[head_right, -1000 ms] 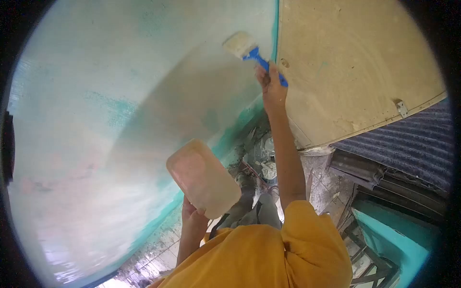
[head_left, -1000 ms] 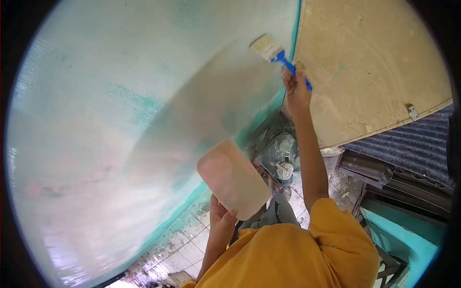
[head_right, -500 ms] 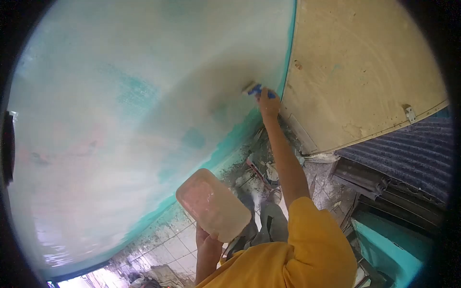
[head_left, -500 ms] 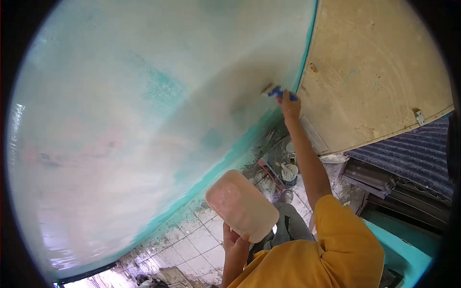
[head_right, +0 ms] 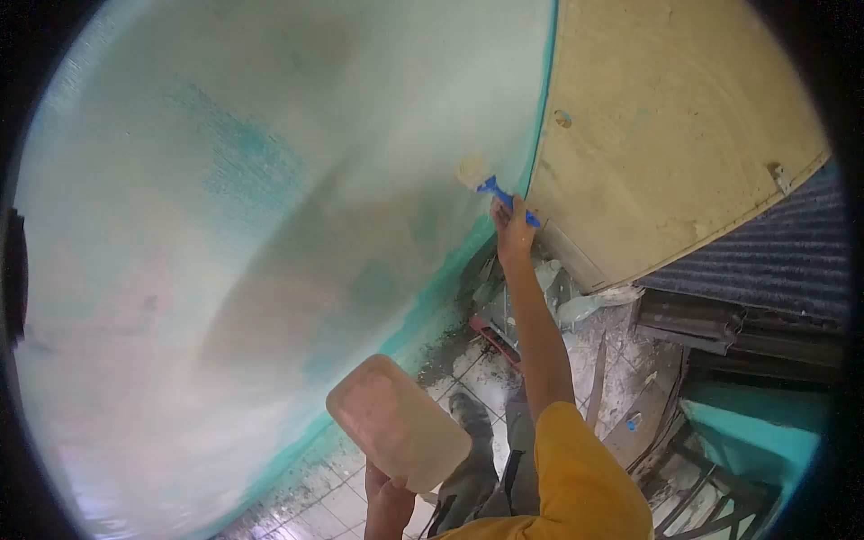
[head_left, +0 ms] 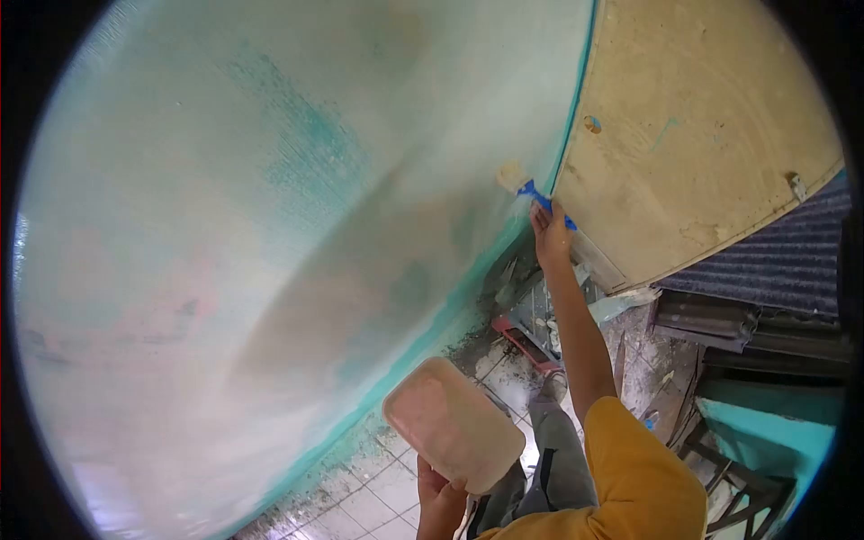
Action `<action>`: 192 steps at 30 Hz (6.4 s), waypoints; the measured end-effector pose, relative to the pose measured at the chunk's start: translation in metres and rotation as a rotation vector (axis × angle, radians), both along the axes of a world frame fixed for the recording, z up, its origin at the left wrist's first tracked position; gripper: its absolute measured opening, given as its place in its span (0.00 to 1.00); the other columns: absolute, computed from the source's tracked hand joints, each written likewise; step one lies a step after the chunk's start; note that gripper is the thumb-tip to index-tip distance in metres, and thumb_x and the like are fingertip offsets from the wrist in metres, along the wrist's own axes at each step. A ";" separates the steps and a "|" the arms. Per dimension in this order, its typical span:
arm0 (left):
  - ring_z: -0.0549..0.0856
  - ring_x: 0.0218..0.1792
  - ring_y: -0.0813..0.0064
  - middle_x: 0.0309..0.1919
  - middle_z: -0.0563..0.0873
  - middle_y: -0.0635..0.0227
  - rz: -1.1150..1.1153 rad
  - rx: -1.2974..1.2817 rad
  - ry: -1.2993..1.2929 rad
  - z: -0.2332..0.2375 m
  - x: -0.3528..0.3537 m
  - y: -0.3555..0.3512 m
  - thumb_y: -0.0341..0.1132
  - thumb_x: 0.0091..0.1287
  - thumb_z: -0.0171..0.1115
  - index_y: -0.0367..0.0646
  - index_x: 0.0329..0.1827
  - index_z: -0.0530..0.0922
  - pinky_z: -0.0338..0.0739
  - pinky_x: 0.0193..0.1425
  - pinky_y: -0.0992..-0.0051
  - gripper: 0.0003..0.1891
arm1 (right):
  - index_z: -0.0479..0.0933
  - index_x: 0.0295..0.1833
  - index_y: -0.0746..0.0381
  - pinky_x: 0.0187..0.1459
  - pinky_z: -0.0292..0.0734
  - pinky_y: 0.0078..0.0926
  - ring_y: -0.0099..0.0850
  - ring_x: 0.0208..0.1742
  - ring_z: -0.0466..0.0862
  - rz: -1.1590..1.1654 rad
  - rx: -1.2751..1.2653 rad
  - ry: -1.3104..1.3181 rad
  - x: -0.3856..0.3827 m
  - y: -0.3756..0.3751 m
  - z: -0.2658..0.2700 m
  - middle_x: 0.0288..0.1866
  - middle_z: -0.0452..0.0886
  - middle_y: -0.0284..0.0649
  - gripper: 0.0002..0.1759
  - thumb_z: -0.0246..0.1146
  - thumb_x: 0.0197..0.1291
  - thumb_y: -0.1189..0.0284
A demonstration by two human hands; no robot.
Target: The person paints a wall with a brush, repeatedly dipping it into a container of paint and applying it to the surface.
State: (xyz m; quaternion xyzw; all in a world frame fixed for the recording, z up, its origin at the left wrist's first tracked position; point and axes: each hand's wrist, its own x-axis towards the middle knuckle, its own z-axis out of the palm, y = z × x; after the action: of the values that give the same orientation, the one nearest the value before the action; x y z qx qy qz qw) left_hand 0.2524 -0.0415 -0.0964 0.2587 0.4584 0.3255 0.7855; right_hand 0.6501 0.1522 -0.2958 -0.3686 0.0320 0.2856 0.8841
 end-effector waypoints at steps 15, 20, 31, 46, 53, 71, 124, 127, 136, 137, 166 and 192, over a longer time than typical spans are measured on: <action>0.71 0.66 0.67 0.66 0.71 0.62 -0.285 0.237 0.247 -0.004 -0.063 0.009 0.63 0.63 0.64 0.40 0.75 0.57 0.71 0.65 0.68 0.47 | 0.80 0.44 0.67 0.37 0.81 0.24 0.27 0.32 0.84 -0.090 -0.209 -0.579 0.017 0.005 0.155 0.34 0.85 0.42 0.15 0.58 0.70 0.64; 0.73 0.63 0.69 0.64 0.73 0.62 -0.216 0.117 0.229 -0.029 -0.068 0.007 0.57 0.63 0.67 0.37 0.73 0.59 0.72 0.63 0.69 0.44 | 0.76 0.46 0.69 0.40 0.82 0.24 0.29 0.33 0.83 -0.067 0.077 -0.317 0.023 -0.001 0.093 0.36 0.83 0.44 0.15 0.55 0.71 0.66; 0.72 0.65 0.68 0.65 0.71 0.61 -0.193 0.084 0.182 -0.040 -0.068 0.002 0.56 0.62 0.68 0.38 0.74 0.57 0.72 0.65 0.68 0.46 | 0.74 0.43 0.65 0.32 0.86 0.25 0.31 0.30 0.84 -0.093 -0.240 0.120 -0.001 0.008 -0.049 0.32 0.83 0.42 0.13 0.55 0.67 0.65; 0.72 0.66 0.66 0.66 0.71 0.61 -0.223 0.067 0.155 -0.053 -0.058 0.001 0.65 0.50 0.73 0.40 0.75 0.56 0.72 0.66 0.65 0.57 | 0.77 0.39 0.67 0.39 0.82 0.21 0.29 0.31 0.84 -0.269 -0.080 -0.392 0.005 0.006 0.131 0.32 0.83 0.43 0.14 0.56 0.71 0.66; 0.74 0.63 0.67 0.64 0.73 0.63 -0.152 0.074 0.202 -0.072 -0.058 -0.003 0.62 0.54 0.72 0.40 0.74 0.57 0.74 0.62 0.68 0.53 | 0.74 0.46 0.64 0.41 0.82 0.23 0.28 0.39 0.83 -0.063 0.116 -0.003 -0.044 0.009 -0.049 0.37 0.82 0.39 0.12 0.56 0.71 0.65; 0.75 0.62 0.70 0.64 0.74 0.64 -0.133 0.178 0.188 -0.069 -0.047 -0.023 0.52 0.66 0.65 0.40 0.74 0.59 0.75 0.62 0.69 0.40 | 0.76 0.46 0.68 0.39 0.83 0.24 0.29 0.35 0.85 -0.165 -0.045 -0.375 -0.033 -0.005 0.112 0.36 0.83 0.41 0.15 0.58 0.70 0.64; 0.76 0.61 0.65 0.63 0.73 0.60 -0.176 0.139 0.115 -0.072 -0.013 -0.018 0.53 0.60 0.71 0.40 0.75 0.57 0.77 0.61 0.65 0.46 | 0.78 0.55 0.67 0.43 0.81 0.24 0.28 0.42 0.85 0.056 -0.312 -0.387 0.032 -0.070 0.081 0.43 0.85 0.40 0.19 0.60 0.70 0.62; 0.71 0.69 0.57 0.68 0.68 0.57 -0.053 0.043 -0.008 -0.068 0.017 -0.019 0.43 0.54 0.75 0.41 0.75 0.53 0.70 0.70 0.54 0.50 | 0.78 0.54 0.67 0.44 0.80 0.23 0.25 0.41 0.83 0.042 -0.482 -0.411 0.090 -0.072 0.053 0.43 0.85 0.39 0.18 0.60 0.69 0.63; 0.76 0.64 0.61 0.64 0.72 0.59 0.067 0.096 -0.001 -0.073 0.097 -0.031 0.48 0.50 0.79 0.38 0.73 0.57 0.76 0.65 0.57 0.52 | 0.72 0.62 0.64 0.47 0.80 0.21 0.27 0.47 0.82 0.415 -0.262 -0.054 0.160 -0.088 -0.001 0.56 0.80 0.40 0.19 0.59 0.70 0.69; 0.77 0.63 0.61 0.63 0.73 0.59 0.076 0.087 0.000 -0.074 0.106 -0.035 0.49 0.49 0.79 0.37 0.72 0.57 0.78 0.64 0.58 0.52 | 0.71 0.63 0.65 0.46 0.79 0.20 0.27 0.49 0.81 0.480 -0.230 -0.029 0.161 -0.087 0.000 0.61 0.77 0.41 0.20 0.58 0.70 0.68; 0.77 0.61 0.61 0.61 0.74 0.60 0.281 0.010 0.181 -0.102 0.198 -0.094 0.50 0.50 0.77 0.37 0.70 0.61 0.77 0.63 0.59 0.48 | 0.76 0.60 0.60 0.35 0.70 0.28 0.26 0.30 0.72 0.461 -0.475 -0.870 0.207 -0.024 -0.065 0.28 0.71 0.34 0.22 0.52 0.74 0.57; 0.76 0.60 0.62 0.63 0.72 0.57 0.162 0.124 0.506 -0.081 0.238 -0.104 0.60 0.62 0.66 0.34 0.73 0.60 0.76 0.61 0.62 0.47 | 0.80 0.48 0.68 0.39 0.73 0.35 0.43 0.34 0.80 0.261 -0.508 -1.175 0.223 -0.009 -0.061 0.31 0.81 0.46 0.23 0.53 0.72 0.57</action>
State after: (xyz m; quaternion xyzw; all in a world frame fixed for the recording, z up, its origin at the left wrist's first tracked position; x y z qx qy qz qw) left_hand 0.4904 -0.1451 -0.1770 0.3417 0.6385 0.3397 0.6001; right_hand 0.8735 0.1435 -0.3573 -0.6615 -0.4352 0.1252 0.5979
